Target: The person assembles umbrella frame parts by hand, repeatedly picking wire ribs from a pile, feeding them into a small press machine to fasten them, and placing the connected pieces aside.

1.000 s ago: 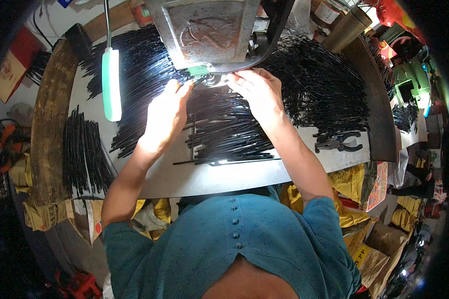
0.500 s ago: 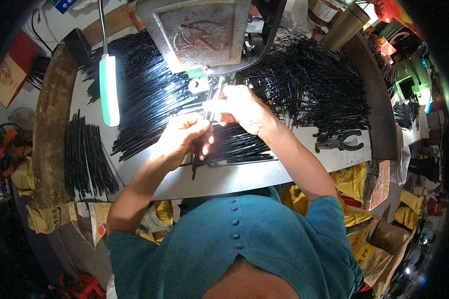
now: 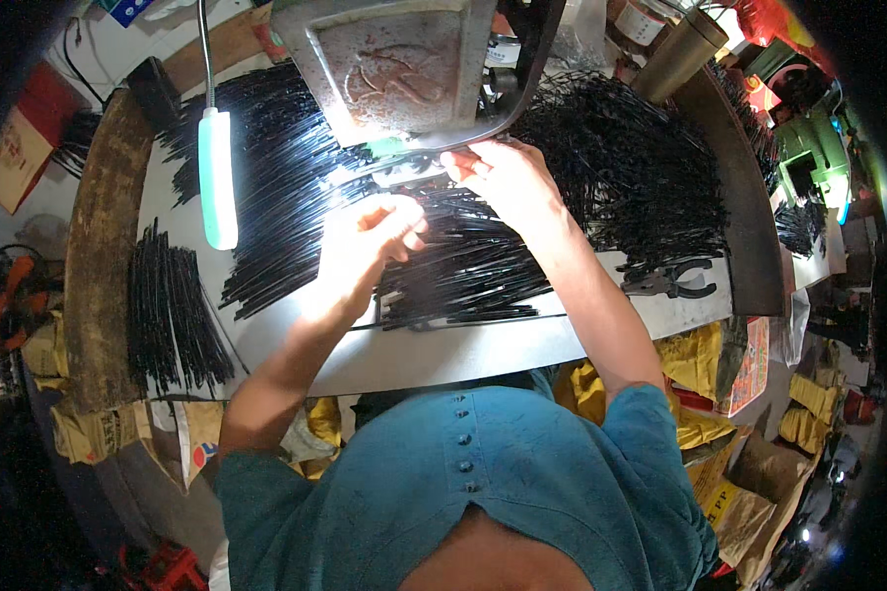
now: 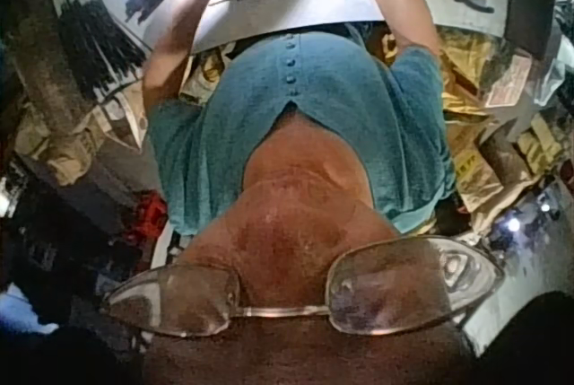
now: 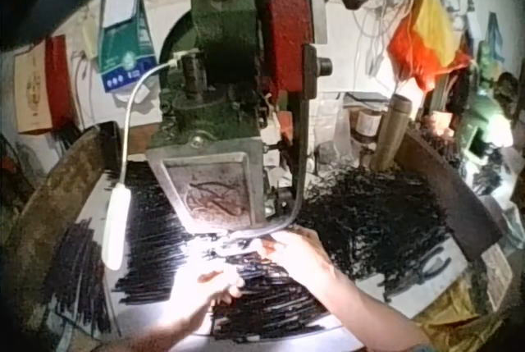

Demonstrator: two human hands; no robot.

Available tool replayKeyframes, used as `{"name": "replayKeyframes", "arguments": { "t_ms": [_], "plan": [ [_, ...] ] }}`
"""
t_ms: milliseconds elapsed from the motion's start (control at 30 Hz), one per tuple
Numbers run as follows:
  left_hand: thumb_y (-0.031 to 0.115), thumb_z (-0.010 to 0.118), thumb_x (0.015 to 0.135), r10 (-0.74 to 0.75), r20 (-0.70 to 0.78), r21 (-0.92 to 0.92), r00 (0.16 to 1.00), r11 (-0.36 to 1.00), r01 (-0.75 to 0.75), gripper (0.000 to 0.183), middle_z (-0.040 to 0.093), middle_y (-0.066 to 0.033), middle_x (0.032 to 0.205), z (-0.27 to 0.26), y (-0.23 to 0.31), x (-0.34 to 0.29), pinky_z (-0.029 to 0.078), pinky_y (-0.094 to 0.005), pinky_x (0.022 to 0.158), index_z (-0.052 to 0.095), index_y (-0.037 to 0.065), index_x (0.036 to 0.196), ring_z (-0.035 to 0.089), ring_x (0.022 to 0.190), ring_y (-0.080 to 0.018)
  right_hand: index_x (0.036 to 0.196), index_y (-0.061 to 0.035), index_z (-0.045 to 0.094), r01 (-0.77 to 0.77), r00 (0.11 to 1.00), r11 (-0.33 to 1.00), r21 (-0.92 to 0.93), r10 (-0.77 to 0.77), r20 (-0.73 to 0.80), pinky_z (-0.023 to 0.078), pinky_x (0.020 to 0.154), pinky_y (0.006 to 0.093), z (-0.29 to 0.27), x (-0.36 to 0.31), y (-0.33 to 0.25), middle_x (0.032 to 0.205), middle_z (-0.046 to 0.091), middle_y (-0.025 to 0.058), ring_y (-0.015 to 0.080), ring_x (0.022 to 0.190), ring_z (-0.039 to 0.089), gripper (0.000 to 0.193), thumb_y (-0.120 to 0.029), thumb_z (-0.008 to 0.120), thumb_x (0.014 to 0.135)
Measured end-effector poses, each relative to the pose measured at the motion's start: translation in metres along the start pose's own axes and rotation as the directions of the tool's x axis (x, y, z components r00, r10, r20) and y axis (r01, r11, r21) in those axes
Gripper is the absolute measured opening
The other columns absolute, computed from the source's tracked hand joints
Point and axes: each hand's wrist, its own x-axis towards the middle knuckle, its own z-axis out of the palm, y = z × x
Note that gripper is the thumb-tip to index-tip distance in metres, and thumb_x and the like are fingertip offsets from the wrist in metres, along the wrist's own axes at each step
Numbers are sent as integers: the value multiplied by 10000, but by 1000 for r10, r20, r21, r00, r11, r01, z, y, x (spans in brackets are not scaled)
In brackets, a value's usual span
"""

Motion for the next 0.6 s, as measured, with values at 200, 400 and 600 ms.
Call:
{"name": "replayKeyframes", "arguments": {
  "t_ms": [200,400,600],
  "plan": [
    [231,539,806,-66,-32,-575,997,818,36,262,573,-76,693,-20,-12,40,406,-234,515,529,-20,879,521,576,-141,883,94,533,152,985,985,-77,-144,100,513,676,324,-5,9,10,824,580,191,248,749,600,168,-47,507,795],
    [195,531,813,-44,-85,-577,995,817,-13,205,568,-73,652,-20,-8,49,388,-222,468,542,-9,825,516,533,-132,869,95,533,64,998,998,1,-64,-2,515,667,325,6,3,4,820,581,189,241,734,601,161,-45,503,795],
    [174,543,805,-21,-94,-580,995,814,-38,184,573,-80,670,-20,-7,48,385,-227,468,542,-8,832,513,530,-137,869,102,527,52,998,986,158,-45,-48,518,693,306,15,-12,0,838,582,189,240,753,603,169,-46,503,791]
  ]
}}
